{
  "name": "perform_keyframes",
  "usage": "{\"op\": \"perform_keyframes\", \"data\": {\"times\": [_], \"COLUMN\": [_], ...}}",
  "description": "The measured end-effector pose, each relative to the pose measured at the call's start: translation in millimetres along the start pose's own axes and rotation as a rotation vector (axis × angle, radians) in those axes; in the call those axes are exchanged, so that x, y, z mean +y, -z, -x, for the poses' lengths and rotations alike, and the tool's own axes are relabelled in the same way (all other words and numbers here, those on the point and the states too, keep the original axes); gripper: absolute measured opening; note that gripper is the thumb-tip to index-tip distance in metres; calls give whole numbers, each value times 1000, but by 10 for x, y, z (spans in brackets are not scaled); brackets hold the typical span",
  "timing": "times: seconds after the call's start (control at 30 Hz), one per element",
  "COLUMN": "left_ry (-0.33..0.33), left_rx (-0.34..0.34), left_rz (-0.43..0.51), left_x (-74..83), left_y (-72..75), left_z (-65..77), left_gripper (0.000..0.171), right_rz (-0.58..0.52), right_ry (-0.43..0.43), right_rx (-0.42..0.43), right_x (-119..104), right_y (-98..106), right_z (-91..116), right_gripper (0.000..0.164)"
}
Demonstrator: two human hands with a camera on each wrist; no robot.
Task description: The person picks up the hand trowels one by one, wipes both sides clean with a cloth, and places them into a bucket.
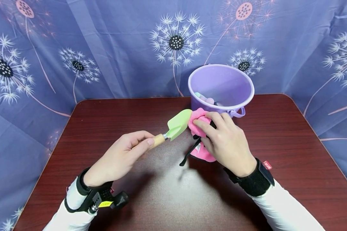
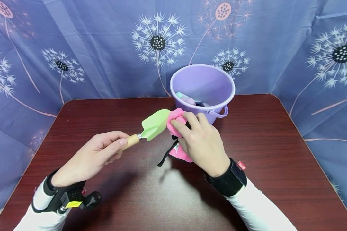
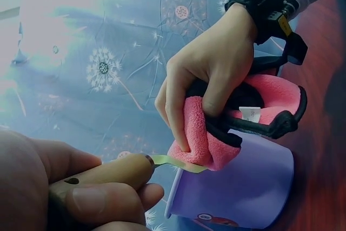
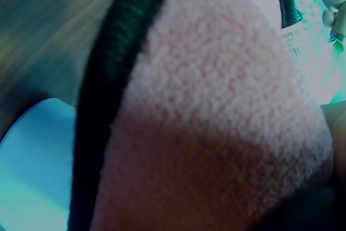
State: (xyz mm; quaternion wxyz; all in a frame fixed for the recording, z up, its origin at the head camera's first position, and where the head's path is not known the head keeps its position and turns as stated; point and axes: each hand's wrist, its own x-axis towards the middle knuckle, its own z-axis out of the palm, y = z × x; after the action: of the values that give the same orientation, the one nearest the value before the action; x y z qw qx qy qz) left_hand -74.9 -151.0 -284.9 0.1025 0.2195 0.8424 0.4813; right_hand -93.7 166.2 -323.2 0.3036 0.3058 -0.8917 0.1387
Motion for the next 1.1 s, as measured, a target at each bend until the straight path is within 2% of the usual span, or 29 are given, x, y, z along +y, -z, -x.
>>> {"op": "perform_keyframes", "data": {"times": [0.43, 0.67, 0.87, 1.1], "left_ry": [2, -27, -14, -8], "left_rx": [12, 15, 29, 32], "left_rz": [30, 60, 50, 94], "left_x": [-30, -52, -60, -67], "left_y": [-11, -28, -74, -130], "left_z": [-6, -31, -49, -68], "left_gripper": [20, 19, 20, 21], "right_rz": [-16, -4, -10, -17], "right_ry": [3, 9, 26, 60], "right_rx": [-9, -22, -42, -61], "right_x": [-5, -41, -86, -164], "right_y": [-30, -59, -89, -89], "right_z": [9, 23, 31, 38], "right_gripper": [44, 43, 41, 40]}}
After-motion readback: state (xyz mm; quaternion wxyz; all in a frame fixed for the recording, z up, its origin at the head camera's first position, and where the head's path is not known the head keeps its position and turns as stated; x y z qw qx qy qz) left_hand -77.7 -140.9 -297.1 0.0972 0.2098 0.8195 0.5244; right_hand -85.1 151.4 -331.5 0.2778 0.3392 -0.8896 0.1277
